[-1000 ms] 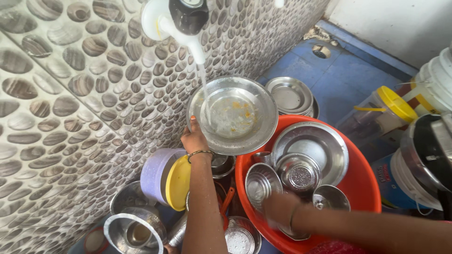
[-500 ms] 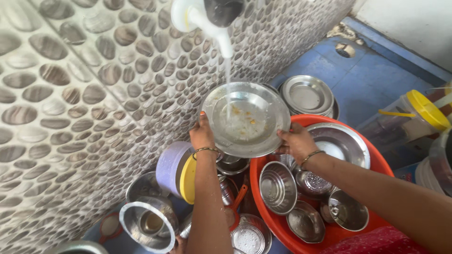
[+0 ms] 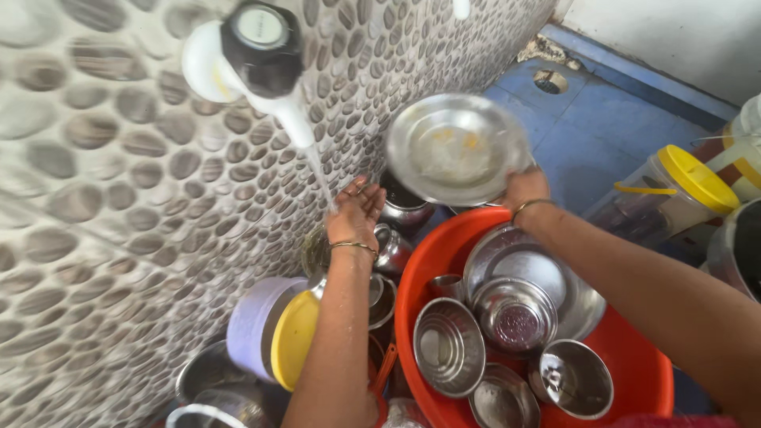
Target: The person washes various metal kitchenware items, including plates, bowls, cups, and a ladle, using a steel wool scrubber and liquid soap. They rinse each item under running water from a wall-mounted tap and place the cleaned items into a red plastic basin.
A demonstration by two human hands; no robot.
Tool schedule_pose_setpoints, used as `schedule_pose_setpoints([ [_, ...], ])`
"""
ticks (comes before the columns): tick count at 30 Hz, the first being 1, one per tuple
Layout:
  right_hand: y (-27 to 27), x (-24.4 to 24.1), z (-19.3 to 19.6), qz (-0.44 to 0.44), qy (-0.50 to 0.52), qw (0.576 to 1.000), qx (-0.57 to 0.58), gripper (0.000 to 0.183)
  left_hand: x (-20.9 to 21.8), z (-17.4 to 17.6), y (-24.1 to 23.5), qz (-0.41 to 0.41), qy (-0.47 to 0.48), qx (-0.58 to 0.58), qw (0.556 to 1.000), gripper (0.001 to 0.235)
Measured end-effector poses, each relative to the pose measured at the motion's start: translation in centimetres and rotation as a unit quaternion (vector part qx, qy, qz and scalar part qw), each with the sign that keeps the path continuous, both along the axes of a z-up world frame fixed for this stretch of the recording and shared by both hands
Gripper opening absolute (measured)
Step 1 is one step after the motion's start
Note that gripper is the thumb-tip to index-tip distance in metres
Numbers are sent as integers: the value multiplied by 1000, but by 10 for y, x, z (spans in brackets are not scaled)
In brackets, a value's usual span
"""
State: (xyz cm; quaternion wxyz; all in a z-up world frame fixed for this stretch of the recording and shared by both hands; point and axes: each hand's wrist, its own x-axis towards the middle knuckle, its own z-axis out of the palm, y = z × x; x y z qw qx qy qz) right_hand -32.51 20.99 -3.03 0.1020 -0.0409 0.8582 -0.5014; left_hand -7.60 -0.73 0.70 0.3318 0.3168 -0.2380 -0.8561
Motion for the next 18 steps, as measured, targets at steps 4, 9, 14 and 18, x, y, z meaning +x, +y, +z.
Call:
schedule_pose_setpoints([
  [4, 7, -86, -58, -102, -133, 971, -170, 36, 7, -6, -7, -7, 15, -16, 1000, 23],
  [9, 42, -166, -128, -133, -198, 936, -257, 39, 26, -18, -14, -32, 2, -32, 999, 19],
  [14, 69, -199, -167, -214, -271, 902, -258, 38, 38, -38, -13, -83, 26, -38, 995, 28],
  [18, 92, -190, -156, -112, -267, 956, -38, 42, 34, -51, -5, -94, -43, -50, 993, 26],
])
